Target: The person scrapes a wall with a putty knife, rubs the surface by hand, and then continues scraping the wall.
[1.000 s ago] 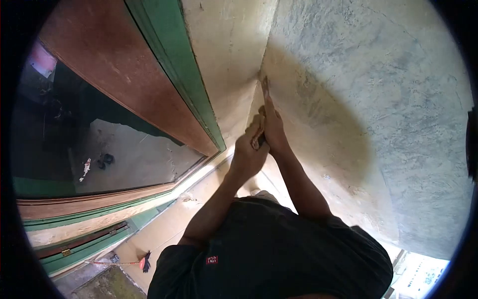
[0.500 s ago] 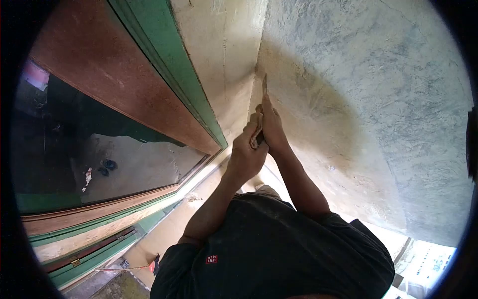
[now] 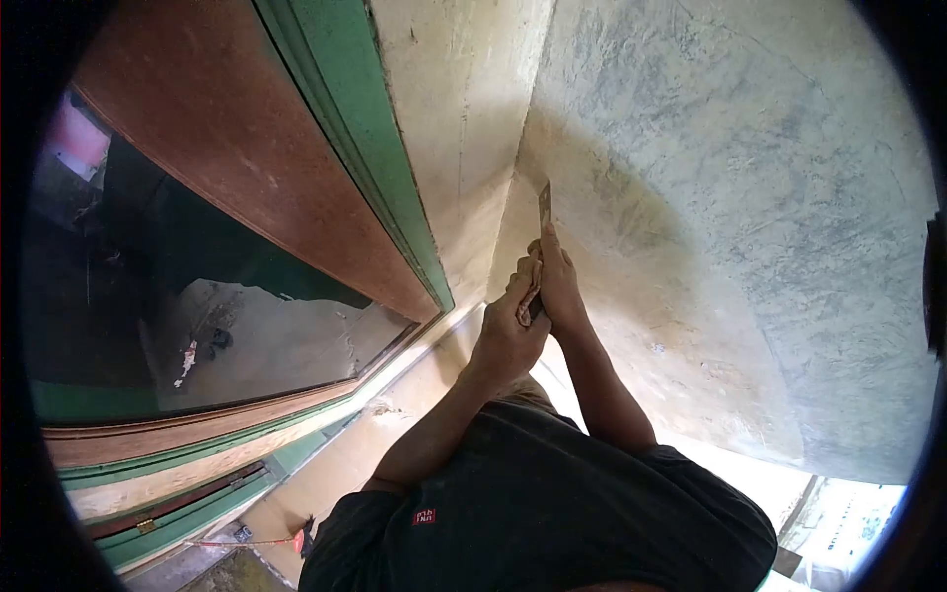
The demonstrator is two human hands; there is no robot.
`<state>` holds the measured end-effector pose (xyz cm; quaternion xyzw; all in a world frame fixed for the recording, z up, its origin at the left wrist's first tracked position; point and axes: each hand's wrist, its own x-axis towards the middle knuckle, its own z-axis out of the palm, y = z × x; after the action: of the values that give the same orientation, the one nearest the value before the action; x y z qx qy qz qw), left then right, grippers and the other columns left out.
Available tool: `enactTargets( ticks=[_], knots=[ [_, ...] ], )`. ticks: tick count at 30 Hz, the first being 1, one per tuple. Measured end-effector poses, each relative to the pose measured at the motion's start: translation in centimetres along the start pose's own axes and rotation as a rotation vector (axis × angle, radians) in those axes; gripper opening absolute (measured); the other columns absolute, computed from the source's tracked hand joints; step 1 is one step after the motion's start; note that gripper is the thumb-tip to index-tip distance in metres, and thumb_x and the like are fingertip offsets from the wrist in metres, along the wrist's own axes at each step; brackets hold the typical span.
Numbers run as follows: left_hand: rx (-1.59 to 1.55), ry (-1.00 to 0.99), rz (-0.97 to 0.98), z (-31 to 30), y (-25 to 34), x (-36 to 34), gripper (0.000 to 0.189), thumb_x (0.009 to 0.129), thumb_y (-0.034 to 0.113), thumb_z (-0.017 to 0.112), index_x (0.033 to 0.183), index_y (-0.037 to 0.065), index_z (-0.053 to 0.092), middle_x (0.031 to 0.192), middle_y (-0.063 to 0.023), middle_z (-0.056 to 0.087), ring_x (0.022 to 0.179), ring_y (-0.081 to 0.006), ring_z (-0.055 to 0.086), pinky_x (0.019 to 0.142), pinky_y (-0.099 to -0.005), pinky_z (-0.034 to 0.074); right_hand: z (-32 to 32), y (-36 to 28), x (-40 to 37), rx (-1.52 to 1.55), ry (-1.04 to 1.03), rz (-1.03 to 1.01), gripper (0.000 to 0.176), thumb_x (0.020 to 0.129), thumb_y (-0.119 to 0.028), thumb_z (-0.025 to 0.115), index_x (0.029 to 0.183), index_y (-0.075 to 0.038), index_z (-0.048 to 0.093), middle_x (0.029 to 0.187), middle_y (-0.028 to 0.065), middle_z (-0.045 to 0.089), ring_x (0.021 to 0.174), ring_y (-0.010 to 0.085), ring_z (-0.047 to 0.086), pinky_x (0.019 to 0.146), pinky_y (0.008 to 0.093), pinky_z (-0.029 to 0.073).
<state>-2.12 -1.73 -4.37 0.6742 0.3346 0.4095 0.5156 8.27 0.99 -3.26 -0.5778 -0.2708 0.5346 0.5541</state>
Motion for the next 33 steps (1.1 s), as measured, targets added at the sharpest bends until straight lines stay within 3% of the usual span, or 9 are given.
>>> enactTargets(
  ticks=[4, 7, 10, 12, 18, 22, 25, 28, 33],
  knots=[
    [-0.090, -0.021, -0.245, -1.9, -0.5, 2.3, 0.055, 0.081, -0.002, 0.055, 0.132, -0.011, 0.035, 0.118, -0.0219, 0.054, 0.110, -0.0225, 0.055, 0.094, -0.0294, 0.043, 1.5, 0.1, 2.3, -0.059, -0.048, -0.097, 0.048, 0.098, -0.048, 0.034, 0.071, -0.010, 0.042, 0.064, -0.0015, 0.039, 0.058, 0.0094, 0.035, 0.055, 0.0278, 0.036],
    [-0.110, 0.029, -0.156, -1.4, -0.3, 1.7, 0.053, 0.081, -0.004, 0.050, 0.132, -0.010, 0.038, 0.120, -0.0199, 0.051, 0.112, -0.0223, 0.052, 0.099, -0.0301, 0.040, 1.9, 0.3, 2.3, 0.062, -0.108, -0.066, 0.045, 0.099, -0.046, 0.035, 0.076, -0.009, 0.043, 0.064, 0.0017, 0.044, 0.058, 0.0121, 0.045, 0.055, 0.0300, 0.041],
    [-0.117, -0.003, -0.109, -1.2, 3.9, 0.2, 0.063, 0.076, -0.007, 0.049, 0.137, -0.008, 0.032, 0.133, -0.0224, 0.044, 0.124, -0.0234, 0.044, 0.104, -0.0293, 0.035, 2.2, -2.1, -2.1, 0.652, -0.149, 0.016, 0.033, 0.099, -0.039, 0.036, 0.089, -0.008, 0.041, 0.069, 0.0107, 0.054, 0.067, 0.0306, 0.065, 0.061, 0.0396, 0.056],
    [-0.116, -0.034, -0.139, -1.1, 5.0, 0.4, 0.063, 0.075, -0.009, 0.049, 0.136, -0.008, 0.034, 0.133, -0.0223, 0.044, 0.125, -0.0230, 0.044, 0.105, -0.0295, 0.034, 0.7, -1.8, -1.6, 0.672, -0.327, -0.022, 0.034, 0.097, -0.042, 0.040, 0.088, -0.009, 0.041, 0.068, 0.0102, 0.055, 0.059, 0.0276, 0.064, 0.056, 0.0355, 0.056],
    [-0.015, 0.061, -0.254, -1.9, 5.0, 1.9, 0.057, 0.077, -0.009, 0.052, 0.132, -0.011, 0.037, 0.130, -0.0238, 0.045, 0.121, -0.0241, 0.048, 0.100, -0.0311, 0.041, 2.1, -1.1, 1.4, 0.523, -0.275, 0.029, 0.035, 0.096, -0.045, 0.043, 0.088, -0.011, 0.043, 0.063, 0.0077, 0.055, 0.052, 0.0227, 0.063, 0.048, 0.0338, 0.054],
    [0.045, 0.068, -0.044, 1.3, 5.9, 0.5, 0.060, 0.079, -0.002, 0.052, 0.134, -0.013, 0.031, 0.129, -0.0269, 0.044, 0.123, -0.0289, 0.045, 0.100, -0.0342, 0.041, -1.3, -2.6, -1.4, 0.429, -0.177, 0.022, 0.036, 0.094, -0.044, 0.048, 0.089, -0.009, 0.046, 0.064, 0.0072, 0.056, 0.050, 0.0218, 0.061, 0.045, 0.0317, 0.053],
    [0.071, 0.127, 0.048, 1.9, 5.9, 0.9, 0.054, 0.079, -0.003, 0.051, 0.129, -0.014, 0.037, 0.121, -0.0245, 0.049, 0.115, -0.0266, 0.051, 0.094, -0.0315, 0.045, -1.0, -3.3, -0.9, 0.385, -0.168, 0.008, 0.036, 0.094, -0.044, 0.049, 0.088, -0.008, 0.048, 0.064, 0.0065, 0.054, 0.047, 0.0195, 0.058, 0.047, 0.0317, 0.052],
    [0.000, 0.125, -0.125, 0.7, 4.2, 3.0, 0.040, 0.078, -0.004, 0.051, 0.116, -0.013, 0.045, 0.101, -0.0157, 0.052, 0.093, -0.0188, 0.055, 0.080, -0.0288, 0.048, 0.1, -3.2, 0.8, 0.279, -0.132, -0.050, 0.036, 0.094, -0.043, 0.049, 0.087, -0.007, 0.049, 0.062, 0.0061, 0.052, 0.044, 0.0188, 0.054, 0.049, 0.0328, 0.052],
    [0.095, 0.048, 0.005, 1.5, 6.0, 0.7, 0.061, 0.079, -0.006, 0.051, 0.135, -0.013, 0.027, 0.128, -0.0254, 0.043, 0.122, -0.0251, 0.045, 0.101, -0.0310, 0.038, -0.5, -4.9, -2.3, 0.399, -0.208, -0.026, 0.039, 0.096, -0.042, 0.045, 0.075, -0.009, 0.045, 0.059, 0.0055, 0.053, 0.050, 0.0135, 0.054, 0.048, 0.0285, 0.049]
  ],
)
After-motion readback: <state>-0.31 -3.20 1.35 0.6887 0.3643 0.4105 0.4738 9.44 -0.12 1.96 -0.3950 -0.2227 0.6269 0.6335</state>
